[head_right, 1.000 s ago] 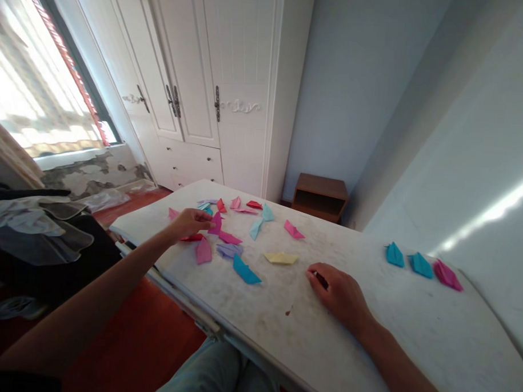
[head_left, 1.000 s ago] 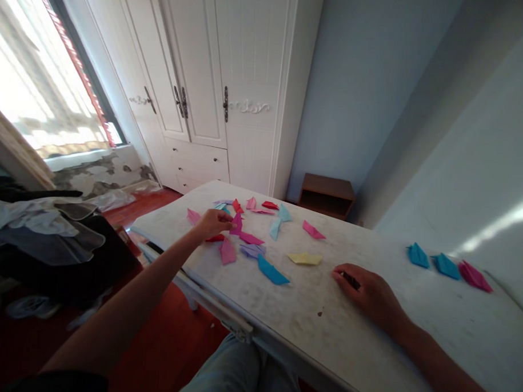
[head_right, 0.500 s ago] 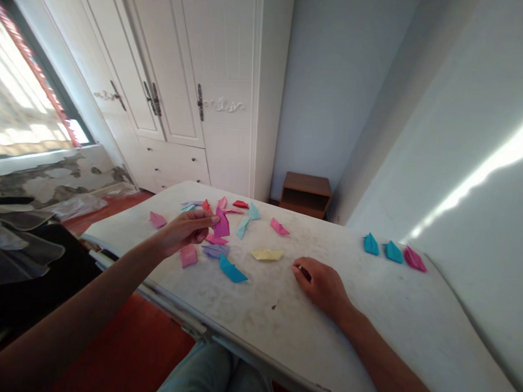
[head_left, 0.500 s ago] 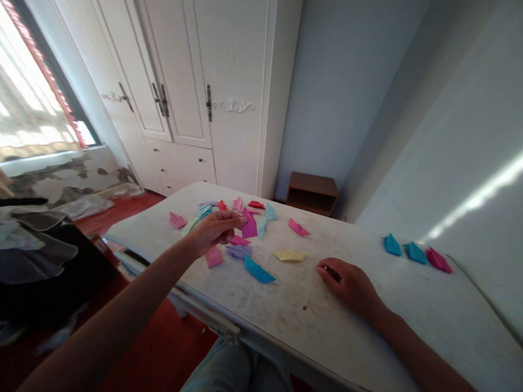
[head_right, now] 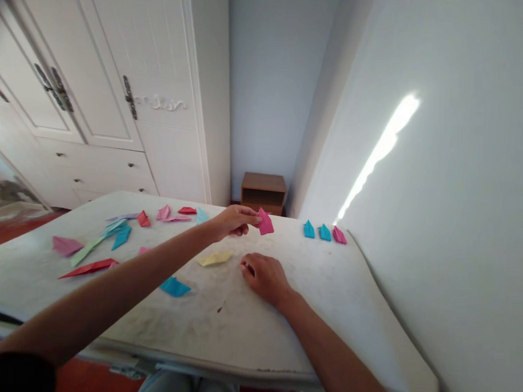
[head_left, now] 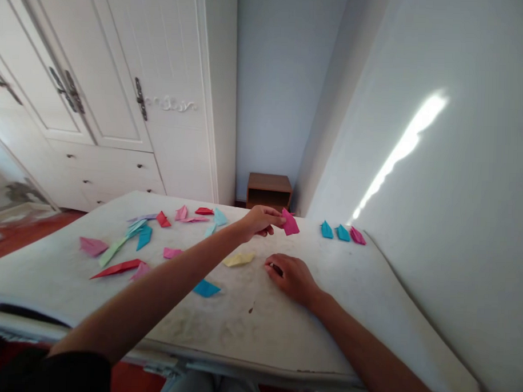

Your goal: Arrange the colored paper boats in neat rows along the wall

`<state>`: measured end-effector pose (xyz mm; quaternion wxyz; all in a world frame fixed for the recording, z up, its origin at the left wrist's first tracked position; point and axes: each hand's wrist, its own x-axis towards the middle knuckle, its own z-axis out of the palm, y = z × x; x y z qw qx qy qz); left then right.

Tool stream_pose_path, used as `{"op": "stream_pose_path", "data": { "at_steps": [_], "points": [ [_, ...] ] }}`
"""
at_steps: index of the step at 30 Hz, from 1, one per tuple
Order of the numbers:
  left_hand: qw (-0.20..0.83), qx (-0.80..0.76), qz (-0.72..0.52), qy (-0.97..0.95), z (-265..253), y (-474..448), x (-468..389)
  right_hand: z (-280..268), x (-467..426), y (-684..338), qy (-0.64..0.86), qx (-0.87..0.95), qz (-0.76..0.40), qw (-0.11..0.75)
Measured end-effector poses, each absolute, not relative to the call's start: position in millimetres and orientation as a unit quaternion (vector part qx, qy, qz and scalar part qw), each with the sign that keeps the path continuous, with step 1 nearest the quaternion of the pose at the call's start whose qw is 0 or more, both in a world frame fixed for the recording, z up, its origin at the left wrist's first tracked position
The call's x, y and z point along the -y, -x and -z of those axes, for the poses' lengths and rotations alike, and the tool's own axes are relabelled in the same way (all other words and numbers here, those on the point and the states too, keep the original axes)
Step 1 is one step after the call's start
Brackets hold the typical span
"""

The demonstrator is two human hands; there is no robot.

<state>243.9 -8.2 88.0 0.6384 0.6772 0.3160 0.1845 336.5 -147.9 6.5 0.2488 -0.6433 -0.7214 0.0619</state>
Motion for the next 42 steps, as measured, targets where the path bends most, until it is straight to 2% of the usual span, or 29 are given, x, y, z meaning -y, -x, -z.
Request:
{"op": "stream_pose_path", "data": {
  "at_steps": [9,21,27,31,36,42],
  "points": [
    [0.558,-0.382,-0.112,-0.728,-48.8,-356.9,-10.4,-7.1,144.1,-345.9,0.649,0.702,-0.100,0.276],
    [0.454,-0.356,-0.044,-0.816,-36.7,-399.5,-20.6,-13.5,142.1,-347.1,0.656,0.700,-0.110,0.259],
    [0.384,-0.309,-0.111,-0.863,-21.2,-399.7,-21.8,-15.7,142.1,-347.3,0.658,0.701,-0.119,0.249],
    [0.303,-0.193,-0.183,-0.915,-11.9,-389.0,-20.0,-13.4,141.4,-348.1,0.657,0.703,-0.111,0.249],
    [0.228,-0.086,-0.163,-0.956,-8.5,-376.4,-18.2,-12.7,140.8,-348.2,0.655,0.704,-0.110,0.250],
    [0.174,-0.106,-0.170,-0.964,-5.9,-375.6,-15.6,-12.8,140.2,-347.7,0.658,0.703,-0.111,0.247]
  ]
}}
